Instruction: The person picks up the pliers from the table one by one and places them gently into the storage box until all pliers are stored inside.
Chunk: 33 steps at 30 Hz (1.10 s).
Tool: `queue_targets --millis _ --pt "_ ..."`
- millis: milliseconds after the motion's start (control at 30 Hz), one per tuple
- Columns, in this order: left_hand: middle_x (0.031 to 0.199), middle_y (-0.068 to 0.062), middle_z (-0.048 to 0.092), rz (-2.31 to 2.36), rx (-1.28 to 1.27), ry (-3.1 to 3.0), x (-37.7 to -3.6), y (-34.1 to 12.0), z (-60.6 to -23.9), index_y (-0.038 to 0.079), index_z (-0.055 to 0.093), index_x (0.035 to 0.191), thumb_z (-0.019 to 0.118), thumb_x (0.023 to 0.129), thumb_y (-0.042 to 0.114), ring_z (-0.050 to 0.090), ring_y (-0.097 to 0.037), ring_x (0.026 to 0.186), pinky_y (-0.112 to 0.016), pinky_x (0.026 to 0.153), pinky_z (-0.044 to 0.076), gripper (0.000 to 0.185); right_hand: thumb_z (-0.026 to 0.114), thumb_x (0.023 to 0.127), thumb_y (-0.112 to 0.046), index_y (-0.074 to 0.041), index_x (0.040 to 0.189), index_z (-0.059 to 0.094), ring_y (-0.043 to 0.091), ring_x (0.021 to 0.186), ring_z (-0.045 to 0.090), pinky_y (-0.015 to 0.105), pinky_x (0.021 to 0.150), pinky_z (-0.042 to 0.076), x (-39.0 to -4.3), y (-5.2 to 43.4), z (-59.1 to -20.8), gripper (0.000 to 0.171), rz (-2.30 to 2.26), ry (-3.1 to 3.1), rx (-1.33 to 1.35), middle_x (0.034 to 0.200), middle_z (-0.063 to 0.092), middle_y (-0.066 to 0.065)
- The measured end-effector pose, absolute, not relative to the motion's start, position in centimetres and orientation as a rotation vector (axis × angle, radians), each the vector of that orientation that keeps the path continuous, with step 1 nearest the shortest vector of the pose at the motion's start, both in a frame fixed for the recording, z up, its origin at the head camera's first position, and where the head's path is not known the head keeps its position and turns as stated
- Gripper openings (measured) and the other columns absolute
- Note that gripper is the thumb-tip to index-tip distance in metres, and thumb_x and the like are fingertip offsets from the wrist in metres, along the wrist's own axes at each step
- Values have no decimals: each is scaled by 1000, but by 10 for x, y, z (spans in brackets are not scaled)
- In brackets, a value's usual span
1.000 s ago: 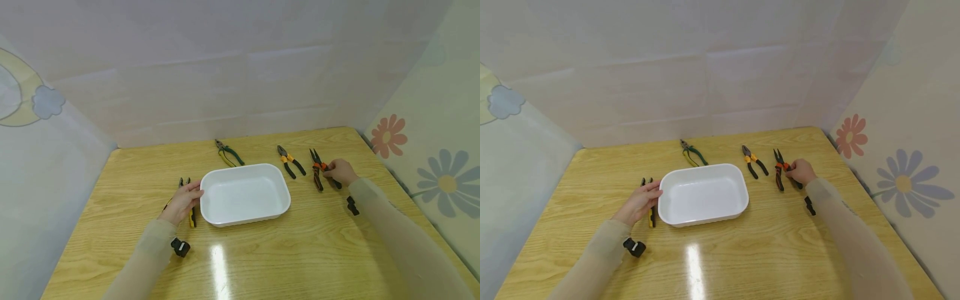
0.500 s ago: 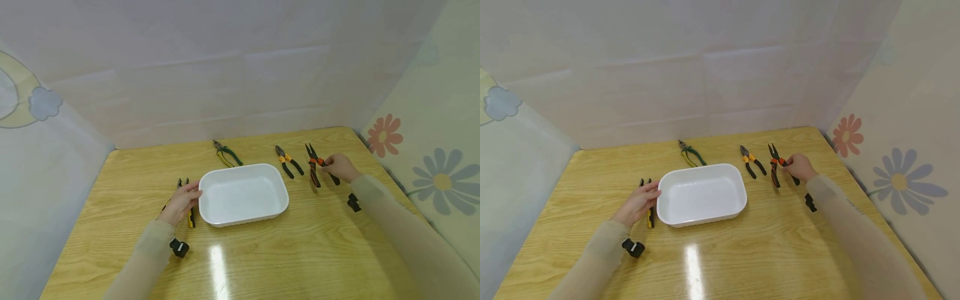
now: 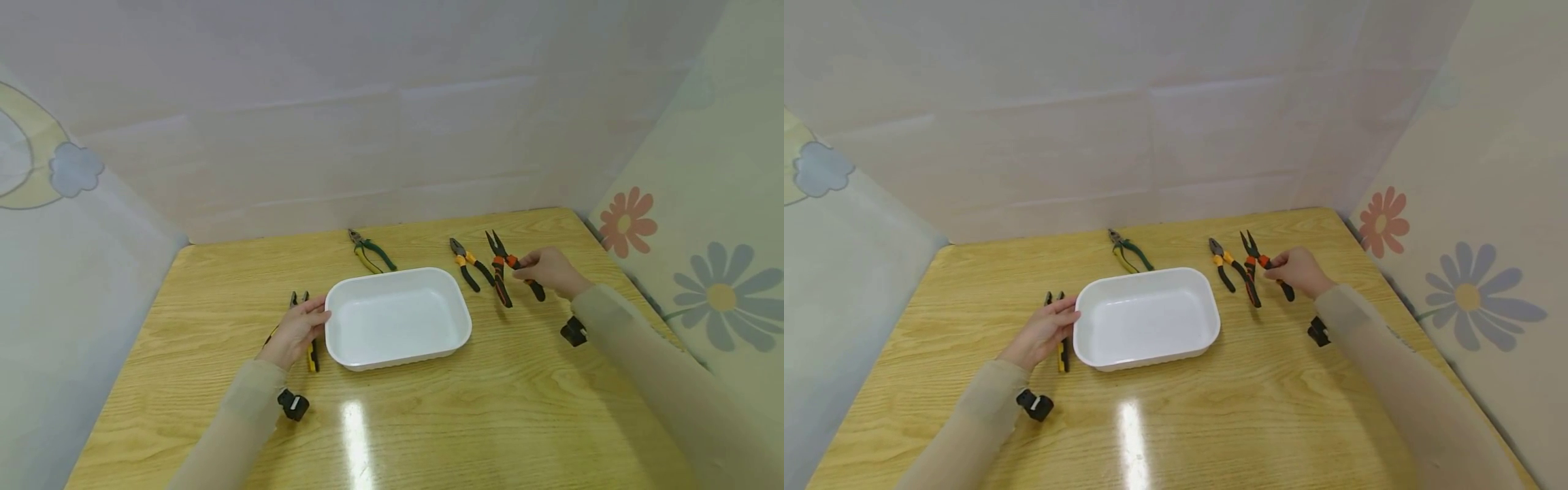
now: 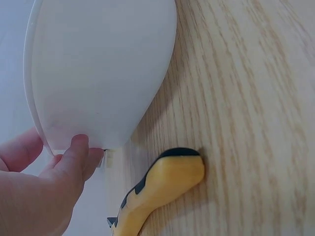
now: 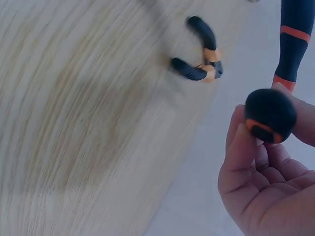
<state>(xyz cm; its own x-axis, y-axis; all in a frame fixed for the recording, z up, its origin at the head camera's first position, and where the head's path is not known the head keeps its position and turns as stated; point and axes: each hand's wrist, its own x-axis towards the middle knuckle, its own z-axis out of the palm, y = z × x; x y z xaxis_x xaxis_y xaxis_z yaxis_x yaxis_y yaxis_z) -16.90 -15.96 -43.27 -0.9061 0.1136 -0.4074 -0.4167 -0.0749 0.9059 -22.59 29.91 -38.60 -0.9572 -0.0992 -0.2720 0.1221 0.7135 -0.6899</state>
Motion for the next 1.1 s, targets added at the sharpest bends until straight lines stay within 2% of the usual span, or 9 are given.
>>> queue_targets --millis 100,233,433,700,867,967,1100 --pt "148 -23 37 2040 -321 1846 -169 -160 -432 -4 33 148 48 101 1 52 -22 118 -23 87 49 50 65 95 -20 12 126 50 35 103 56 42 81 49 -224 293 -382 47 -1163 2578 57 116 56 23" --pt "148 -24 38 2043 -317 1845 -169 -159 -433 -4 33 148 48 101 1 57 -15 107 -22 83 50 50 66 95 -24 11 131 48 28 100 58 38 77 50 -221 286 -379 53 -1233 2516 73 119 55 19" --pt "147 -25 38 2047 -310 1849 -170 -160 -434 -5 32 148 47 101 0 59 -7 96 -20 79 50 50 66 94 -26 8 136 46 18 96 58 35 79 50 -218 273 -374 57 -1299 2448 100 125 51 18" --pt "148 -25 37 2043 -323 1847 -169 -160 -434 -5 32 148 47 101 0 58 -10 100 -21 81 50 50 68 93 -23 7 133 48 14 90 57 31 76 49 -213 254 -366 54 -1363 2404 81 114 58 9" --pt "148 -23 38 2039 -331 1858 -169 -161 -433 -4 33 148 47 101 0 54 -19 113 -22 85 49 49 69 92 -20 7 131 50 12 86 60 32 74 50 -213 243 -366 50 -1396 2379 54 107 61 5" --pt "148 -23 39 2042 -334 1860 -169 -160 -433 -4 34 148 48 101 0 51 -23 120 -24 88 48 49 70 92 -19 6 129 51 13 86 59 32 73 51 -214 236 -366 49 -1399 2363 37 107 60 6" --pt "147 -23 39 2047 -322 1858 -169 -160 -434 -4 35 148 49 101 1 52 -23 119 -24 88 49 49 69 92 -14 5 121 55 20 87 63 30 70 51 -214 226 -366 38 -1418 2314 21 98 63 5"
